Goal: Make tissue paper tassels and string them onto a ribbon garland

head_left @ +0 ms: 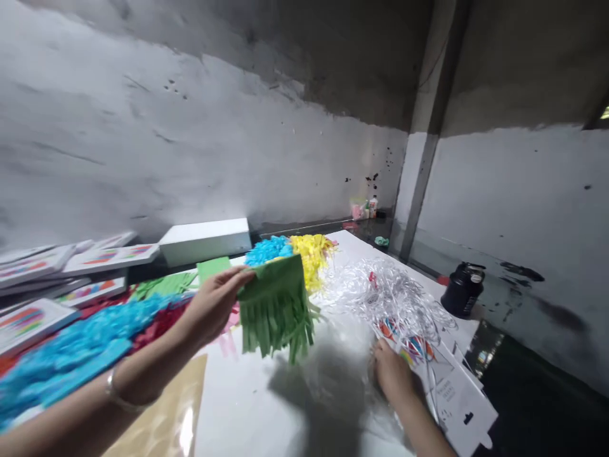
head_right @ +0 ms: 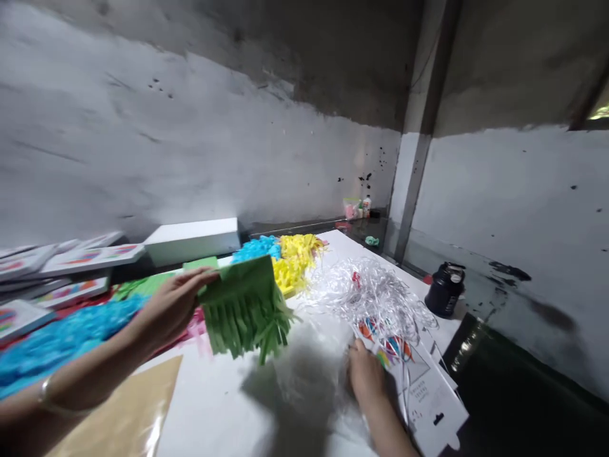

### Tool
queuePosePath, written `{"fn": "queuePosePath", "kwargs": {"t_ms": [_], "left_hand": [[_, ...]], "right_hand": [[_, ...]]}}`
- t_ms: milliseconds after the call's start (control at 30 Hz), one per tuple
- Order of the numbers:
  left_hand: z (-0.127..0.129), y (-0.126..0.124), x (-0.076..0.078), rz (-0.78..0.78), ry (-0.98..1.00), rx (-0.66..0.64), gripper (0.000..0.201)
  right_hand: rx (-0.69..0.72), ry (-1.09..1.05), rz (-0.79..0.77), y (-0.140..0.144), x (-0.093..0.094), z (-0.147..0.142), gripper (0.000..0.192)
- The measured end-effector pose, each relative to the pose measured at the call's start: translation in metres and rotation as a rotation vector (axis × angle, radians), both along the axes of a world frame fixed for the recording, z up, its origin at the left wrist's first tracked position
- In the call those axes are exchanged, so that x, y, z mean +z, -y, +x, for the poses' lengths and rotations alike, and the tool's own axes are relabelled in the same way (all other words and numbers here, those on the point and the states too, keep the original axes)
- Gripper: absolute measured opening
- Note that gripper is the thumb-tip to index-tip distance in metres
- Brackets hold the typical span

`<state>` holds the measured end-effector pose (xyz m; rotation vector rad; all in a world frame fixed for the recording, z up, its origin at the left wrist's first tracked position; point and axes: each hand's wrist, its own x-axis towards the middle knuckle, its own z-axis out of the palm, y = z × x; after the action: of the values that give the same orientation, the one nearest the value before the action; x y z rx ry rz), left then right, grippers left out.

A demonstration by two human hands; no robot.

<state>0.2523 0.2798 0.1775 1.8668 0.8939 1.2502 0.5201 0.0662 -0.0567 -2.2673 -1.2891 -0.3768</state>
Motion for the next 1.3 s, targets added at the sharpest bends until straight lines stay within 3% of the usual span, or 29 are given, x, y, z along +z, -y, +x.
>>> {"fn": "queuePosePath", "kwargs": {"t_ms": [133,233,300,367,467,567,667,767,867,1033,1167,1300], "left_hand": [[-0.04,0.043,-0.018,-0.324,0.071,-0.194,0.035],[-0.07,0.071,-0.031,-0.59,0.208,-0.262,0.031],[-0.086,0.09,-0.04,-0.661,0.223,-0.273,0.032],[-0.098,0.111,-0.051,-0.684,0.194,-0.277,0.034],[-0.107,0.144,-0.072,-0.702,0.182,-0.288,0.039],[-0.111,0.176,-0.098,-0.755,0.254,-0.265,0.042],[-0.118,0.199,-0.121,-0.849,0.403,-0.147,0.049],[-0.128,0.21,-0.138,-0.848,0.47,-0.135,0.053],[-0.136,0.211,-0.147,-0.68,0.374,-0.144,0.048],[-0.142,0.202,-0.154,-0.44,0.229,-0.177,0.035],[-0.144,0.198,-0.158,-0.405,0.174,-0.172,0.034],[-0.142,0.195,-0.164,-0.437,0.185,-0.154,0.034]], "right_hand": [[0.059,-0.006,-0.034,0.0,0.01,0.006,0.028],[0.131,-0.003,-0.006,0.01,0.034,0.012,0.033],[0.163,0.009,0.055,0.019,0.054,-0.001,0.034],[0.201,0.028,0.136,0.028,0.073,-0.041,0.036],[0.398,0.051,0.247,0.036,0.093,-0.14,0.029],[0.607,0.1,0.443,0.035,0.1,-0.234,0.026],[0.654,0.059,0.47,0.03,0.095,-0.275,0.028],[0.676,-0.03,0.469,0.029,0.086,-0.276,0.022],[0.689,-0.162,0.437,0.032,0.083,-0.27,0.014],[0.826,-0.32,0.276,0.029,0.096,-0.264,0.02],[0.862,-0.295,0.224,0.025,0.1,-0.258,0.011],[0.806,-0.127,0.276,0.029,0.089,-0.262,0.019]]}}
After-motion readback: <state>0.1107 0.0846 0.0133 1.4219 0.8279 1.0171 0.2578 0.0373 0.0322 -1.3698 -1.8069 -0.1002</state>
